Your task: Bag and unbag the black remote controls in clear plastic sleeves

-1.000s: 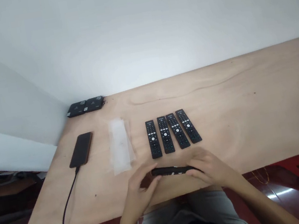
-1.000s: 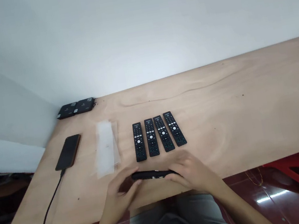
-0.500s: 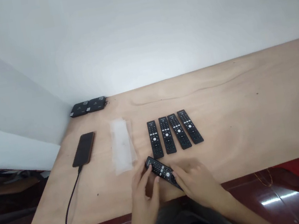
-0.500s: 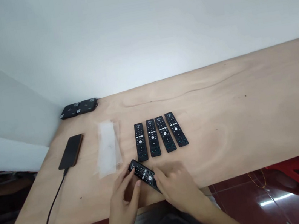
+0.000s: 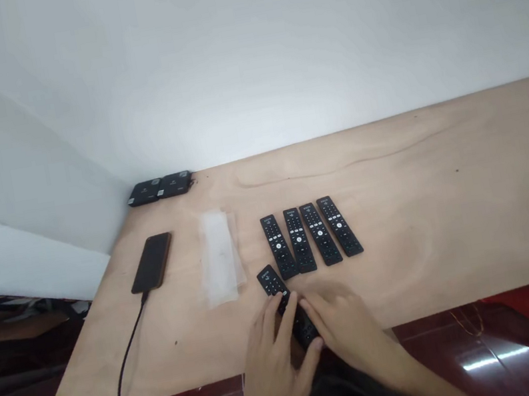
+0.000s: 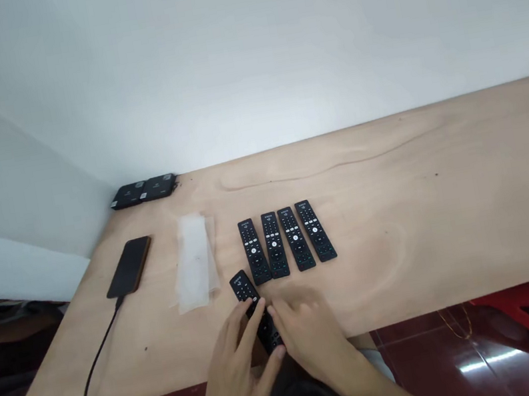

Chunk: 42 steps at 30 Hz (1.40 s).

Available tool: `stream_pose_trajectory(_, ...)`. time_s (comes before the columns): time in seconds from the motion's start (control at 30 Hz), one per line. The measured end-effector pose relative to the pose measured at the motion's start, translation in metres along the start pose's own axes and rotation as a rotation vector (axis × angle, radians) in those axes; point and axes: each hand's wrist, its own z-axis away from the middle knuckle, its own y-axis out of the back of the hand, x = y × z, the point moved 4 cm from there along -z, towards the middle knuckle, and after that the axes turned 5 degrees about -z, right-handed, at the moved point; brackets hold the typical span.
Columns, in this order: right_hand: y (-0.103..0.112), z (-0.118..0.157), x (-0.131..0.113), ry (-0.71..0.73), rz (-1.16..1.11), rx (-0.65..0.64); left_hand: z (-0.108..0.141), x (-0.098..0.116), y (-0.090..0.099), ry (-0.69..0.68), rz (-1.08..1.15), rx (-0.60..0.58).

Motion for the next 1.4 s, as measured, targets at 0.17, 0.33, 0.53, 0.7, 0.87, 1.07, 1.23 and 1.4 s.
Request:
stream_pose_trajectory(0.17,0.010,-0.013,0.026,0.099,-0.076,0.208,0.003,-0.002,-0.006,-0.053,-0.078,0.003)
stream_pose_trajectory(0.33,0.007,-0.020,0.048,0.139,0.005,0.196,-0.003,-0.022,-0.004,-0.088,-0.105,-0.019)
stream_pose_trajectory(0.53,-0.001,-0.013,0.057,0.133,0.011,0.178,-0.025,-0.044,0.000,-0.155,-0.117,-0.086)
stream_pose_trajectory(0.7,-0.004,-0.011,0.059,0.136,0.012,0.175,-0.046,-0.059,-0.007,-0.135,-0.099,-0.099)
stream_pose_trajectory(0.87,-0.006,-0.012,0.062,0.152,0.006,0.195,-0.062,-0.073,-0.015,-0.099,-0.067,-0.127)
stream_pose_trajectory(1.07,-0.005,-0.012,0.064,0.123,-0.016,0.249,-0.082,-0.079,-0.018,-0.062,-0.026,-0.160)
stream_pose_trajectory(1.23,-0.001,-0.012,0.065,0.056,-0.019,0.256,-0.095,-0.081,-0.016,-0.060,0.006,-0.180)
stream_pose_trajectory(1.4,0.000,-0.015,0.064,0.025,-0.026,0.254,-0.096,-0.081,-0.008,-0.076,0.021,-0.174)
